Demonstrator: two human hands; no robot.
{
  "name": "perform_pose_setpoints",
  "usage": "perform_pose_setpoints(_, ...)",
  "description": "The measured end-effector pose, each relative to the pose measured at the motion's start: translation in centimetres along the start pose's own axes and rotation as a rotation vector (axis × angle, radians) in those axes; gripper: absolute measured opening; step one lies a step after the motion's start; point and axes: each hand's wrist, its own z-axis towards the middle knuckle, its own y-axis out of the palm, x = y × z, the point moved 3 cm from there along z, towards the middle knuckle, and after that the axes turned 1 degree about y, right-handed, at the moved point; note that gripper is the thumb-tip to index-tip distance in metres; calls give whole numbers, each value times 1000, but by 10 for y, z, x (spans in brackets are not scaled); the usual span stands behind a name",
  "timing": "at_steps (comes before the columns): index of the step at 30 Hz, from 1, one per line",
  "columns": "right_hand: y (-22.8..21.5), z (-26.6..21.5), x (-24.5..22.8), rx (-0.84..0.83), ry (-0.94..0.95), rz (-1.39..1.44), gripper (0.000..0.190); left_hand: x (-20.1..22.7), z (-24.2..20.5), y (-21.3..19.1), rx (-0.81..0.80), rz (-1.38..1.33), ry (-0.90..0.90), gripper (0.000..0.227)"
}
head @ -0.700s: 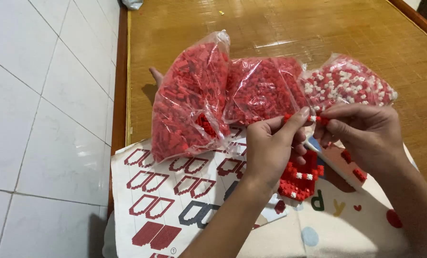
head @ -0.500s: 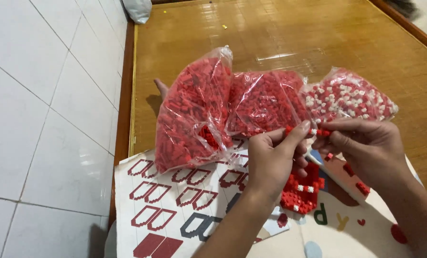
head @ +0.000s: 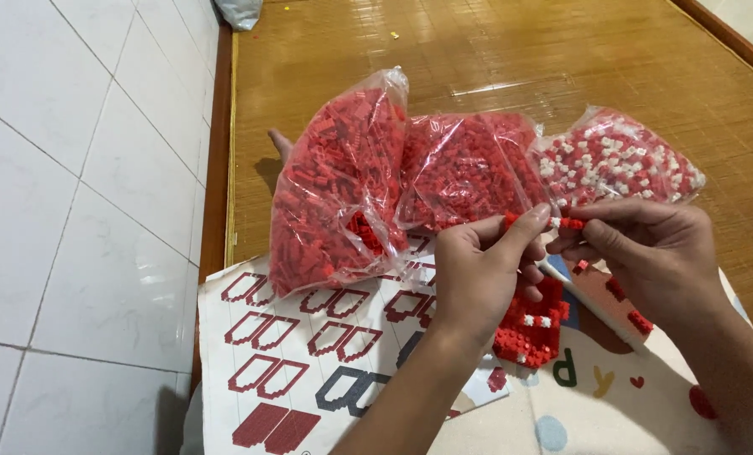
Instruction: Assembling a small decorative item using tiny interlocking plastic blocks by following a pattern.
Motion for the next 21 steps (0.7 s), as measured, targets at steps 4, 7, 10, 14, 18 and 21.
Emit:
perform_pose_setpoints(4,4,-1,-5,14,21,2,21,1,-1,0,6,15,-8,33)
perform_pose_setpoints(7,4,-1,-3,18,28,6,22,-1,1,1,-6,-22,2,31)
perform_pose_setpoints(10,3,-2,-1,20,5,49,20,-1,0,2,-11,-55,-32,28)
perform_pose_setpoints(14,5,-3,-3,25,15,33,19,0,-2,3,-19,-32,-39,31)
perform_pose_setpoints(18,3,-2,2,17,1,60,18,-1,0,3,-17,-39,-36,30)
perform_pose_setpoints(21,7,-3,-5,48,16,-23,18,-1,-1,4,-18,-38,-44,29)
